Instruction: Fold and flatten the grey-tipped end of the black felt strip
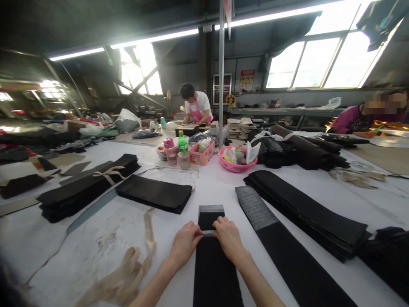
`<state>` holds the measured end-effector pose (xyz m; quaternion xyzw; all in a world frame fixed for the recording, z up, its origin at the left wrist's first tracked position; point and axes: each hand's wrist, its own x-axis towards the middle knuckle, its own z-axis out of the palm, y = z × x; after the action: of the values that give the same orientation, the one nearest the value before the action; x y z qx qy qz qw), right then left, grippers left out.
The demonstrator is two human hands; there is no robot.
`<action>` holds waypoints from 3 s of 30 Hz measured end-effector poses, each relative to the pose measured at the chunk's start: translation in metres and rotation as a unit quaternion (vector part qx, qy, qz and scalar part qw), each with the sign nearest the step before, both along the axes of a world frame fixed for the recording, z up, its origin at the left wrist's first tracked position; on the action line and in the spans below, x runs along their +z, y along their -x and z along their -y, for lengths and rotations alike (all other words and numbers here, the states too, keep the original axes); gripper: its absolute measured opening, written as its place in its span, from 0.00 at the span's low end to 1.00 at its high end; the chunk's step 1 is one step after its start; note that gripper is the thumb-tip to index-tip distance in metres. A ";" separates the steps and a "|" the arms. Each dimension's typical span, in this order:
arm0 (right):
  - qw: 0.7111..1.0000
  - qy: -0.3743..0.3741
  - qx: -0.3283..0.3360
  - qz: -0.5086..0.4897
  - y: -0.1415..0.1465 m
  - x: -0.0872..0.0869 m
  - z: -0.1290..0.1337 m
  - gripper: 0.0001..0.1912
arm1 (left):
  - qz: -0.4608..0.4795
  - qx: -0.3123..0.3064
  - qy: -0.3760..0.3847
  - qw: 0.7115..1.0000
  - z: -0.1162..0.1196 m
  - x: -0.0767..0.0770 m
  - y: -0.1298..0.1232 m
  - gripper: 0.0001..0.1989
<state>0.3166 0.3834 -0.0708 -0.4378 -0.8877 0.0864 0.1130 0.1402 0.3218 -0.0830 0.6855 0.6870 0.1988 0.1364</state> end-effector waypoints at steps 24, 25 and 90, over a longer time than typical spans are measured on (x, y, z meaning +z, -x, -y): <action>0.987 0.045 0.129 -0.088 -0.012 -0.012 -0.024 0.03 | -0.109 -0.120 -0.029 0.986 -0.011 0.009 -0.007 0.10; 0.985 0.034 0.137 -0.097 -0.012 -0.014 -0.023 0.04 | -0.112 -0.121 -0.033 0.986 -0.010 0.008 -0.008 0.09; 0.969 -0.072 0.226 -0.069 -0.037 -0.024 -0.018 0.10 | -0.276 -0.178 -0.076 0.941 0.011 0.000 -0.017 0.21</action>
<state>0.3536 0.4018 -0.0946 -0.2095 -0.9576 0.0757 0.1827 0.1568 0.3103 -0.0832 0.8327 0.5475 0.0257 -0.0780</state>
